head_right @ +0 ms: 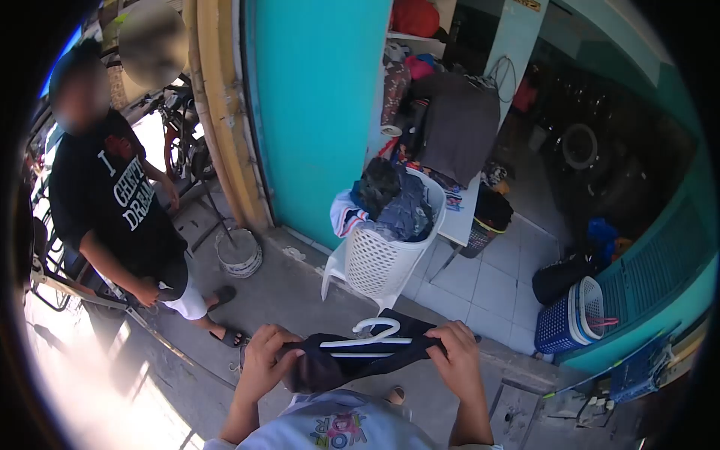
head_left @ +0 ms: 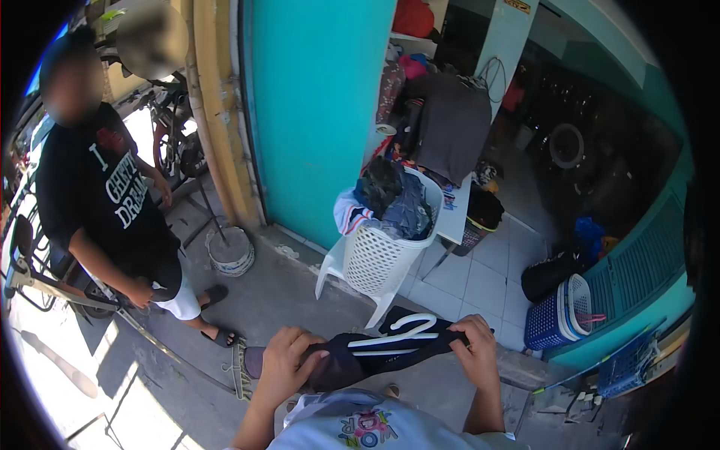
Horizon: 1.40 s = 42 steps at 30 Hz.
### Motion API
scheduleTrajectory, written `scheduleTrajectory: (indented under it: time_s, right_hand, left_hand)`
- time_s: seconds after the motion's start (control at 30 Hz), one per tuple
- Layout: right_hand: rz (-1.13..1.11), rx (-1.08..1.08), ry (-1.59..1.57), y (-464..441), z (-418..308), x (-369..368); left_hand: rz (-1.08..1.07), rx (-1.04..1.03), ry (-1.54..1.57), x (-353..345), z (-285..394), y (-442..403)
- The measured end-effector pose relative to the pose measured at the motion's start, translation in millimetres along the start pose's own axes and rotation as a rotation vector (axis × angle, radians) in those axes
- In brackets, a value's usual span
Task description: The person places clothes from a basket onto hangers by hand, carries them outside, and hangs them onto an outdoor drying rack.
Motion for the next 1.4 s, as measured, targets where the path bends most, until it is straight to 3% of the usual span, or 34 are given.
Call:
scheduleTrajectory:
  time_s: [0.27, 0.33, 0.53, 0.6, 0.67, 0.73, 0.9, 1.0, 1.13, 1.3, 1.4]
  right_hand:
    - [0.397, -0.537, 0.200, 74, 190, 144]
    - [0.436, -0.545, 0.240, 72, 224, 172]
    - [0.590, -0.379, 0.505, 10, 311, 236]
    - [0.648, -0.440, 0.569, -17, 342, 258]
    - [0.714, -0.396, 0.614, -40, 374, 280]
    - [0.787, -0.427, 0.626, -62, 401, 299]
    - [0.766, -0.310, 0.938, -118, 450, 332]
    - [0.743, -0.293, 0.919, -156, 481, 331]
    - [0.656, -0.102, 0.856, -222, 530, 323]
    - [0.536, 0.160, 0.758, -328, 596, 318]
    - [0.463, 0.324, 0.663, -390, 643, 320]
  left_hand:
    - [-0.376, -0.288, 0.271, -251, 114, -119]
    - [-0.421, -0.315, 0.305, -294, 133, -145]
    - [-0.324, -0.223, 0.472, -384, 147, -226]
    - [-0.237, -0.193, 0.347, -405, 130, -252]
    - [-0.258, -0.160, 0.375, -429, 101, -272]
    - [-0.357, 0.005, 0.386, -452, 67, -292]
    - [-0.336, 0.112, 0.259, -473, 24, -335]
    - [-0.378, 0.142, 0.244, -486, 24, -360]
    - [-0.448, 0.194, 0.159, -511, 25, -389]
    - [-0.240, 0.288, -0.006, -539, 18, -397]
    - [-0.186, 0.502, -0.137, -572, 2, -374]
Point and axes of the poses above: each hand's wrist, its own y-axis away from the middle knuckle, its own x-axis out of the back of the hand, z = x × y, the point moved 3 cm from there along -y, towards the middle knuckle, and after that the axes turned 6 degrees about z, right-handed, at the moved point
